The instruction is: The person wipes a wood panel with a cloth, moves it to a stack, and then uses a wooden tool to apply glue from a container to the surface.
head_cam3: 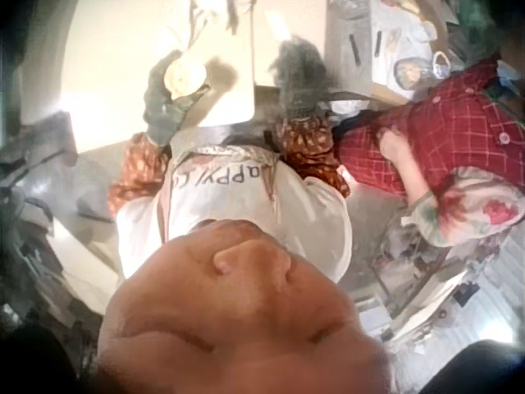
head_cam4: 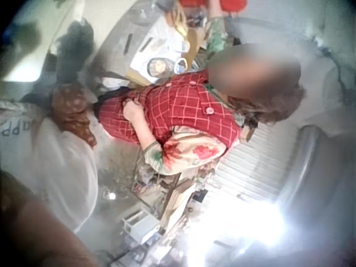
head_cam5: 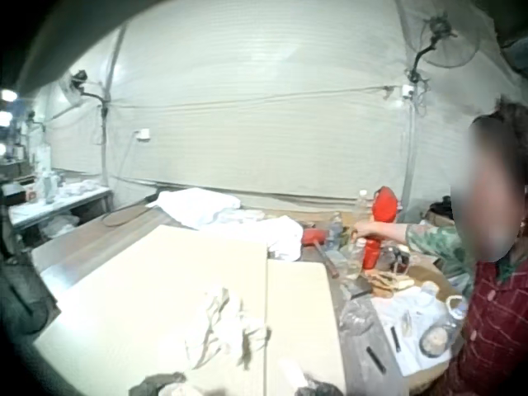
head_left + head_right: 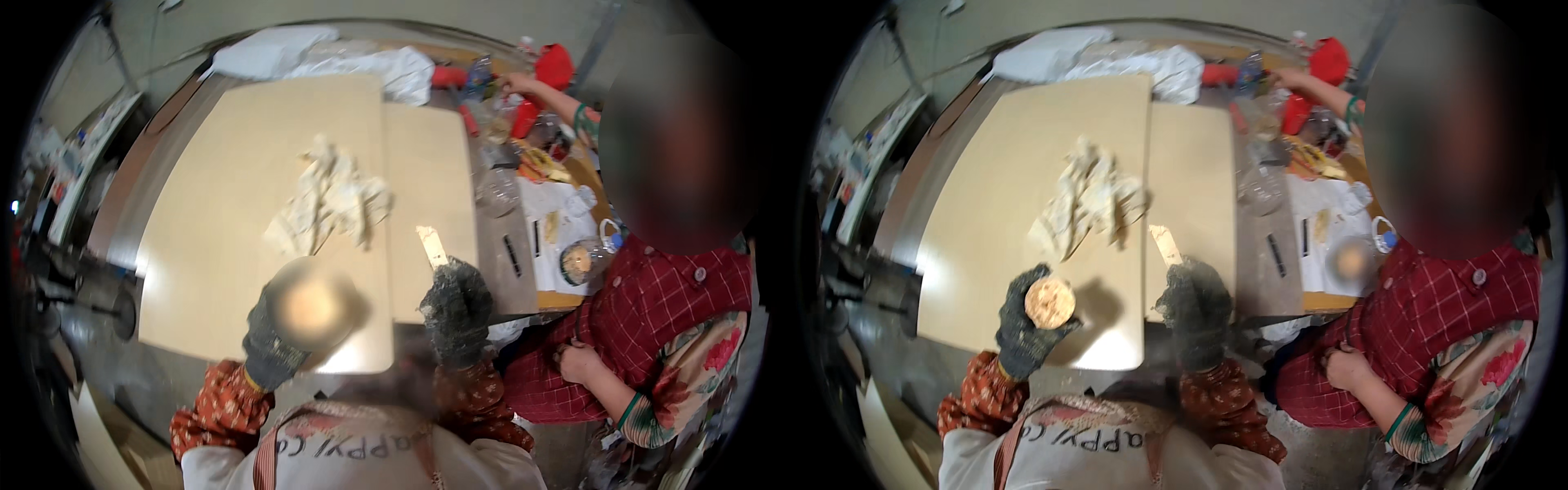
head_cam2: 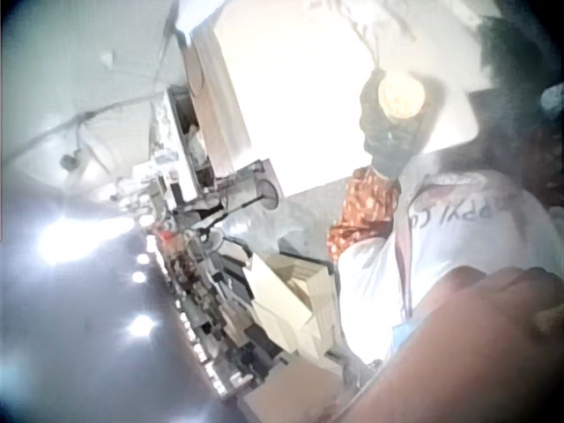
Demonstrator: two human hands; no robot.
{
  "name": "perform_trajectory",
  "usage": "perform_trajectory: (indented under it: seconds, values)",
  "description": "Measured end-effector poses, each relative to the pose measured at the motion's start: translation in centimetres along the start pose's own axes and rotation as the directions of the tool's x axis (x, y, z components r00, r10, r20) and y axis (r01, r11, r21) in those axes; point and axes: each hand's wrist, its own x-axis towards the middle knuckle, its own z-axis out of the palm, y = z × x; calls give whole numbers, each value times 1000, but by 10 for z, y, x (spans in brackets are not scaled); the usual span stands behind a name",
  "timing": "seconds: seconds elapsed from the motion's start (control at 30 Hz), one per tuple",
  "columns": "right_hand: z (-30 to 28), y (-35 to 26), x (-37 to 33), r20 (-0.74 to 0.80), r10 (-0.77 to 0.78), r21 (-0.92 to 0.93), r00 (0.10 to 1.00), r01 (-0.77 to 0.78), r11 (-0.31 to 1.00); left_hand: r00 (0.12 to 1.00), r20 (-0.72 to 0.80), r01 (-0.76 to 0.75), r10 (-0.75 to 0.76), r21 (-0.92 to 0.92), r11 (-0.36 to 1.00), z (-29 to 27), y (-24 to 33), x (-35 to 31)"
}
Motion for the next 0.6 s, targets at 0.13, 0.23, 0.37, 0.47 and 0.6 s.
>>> perform_trajectory:
  seconds: [0.13,0.23,0.37,0.47,0.6]
  values:
    - [20,-31,-17,178,-391,-290,903,428,856,996,-92,7,-18,-122,992,-12,-21,-13]
    - [21,-77,-8,568,235,519,789,-564,643,989,-142,9,-42,-225,974,-18,-30,-25]
    - [32,-82,-15,667,106,509,738,-555,658,997,-62,-39,35,-71,997,-36,-11,-24]
    - [36,-89,-11,730,194,445,655,-671,592,998,-15,-57,58,70,996,-39,-5,-19]
    - [43,-72,-11,725,135,511,676,-659,553,997,-77,-27,25,-25,999,-26,-20,-23]
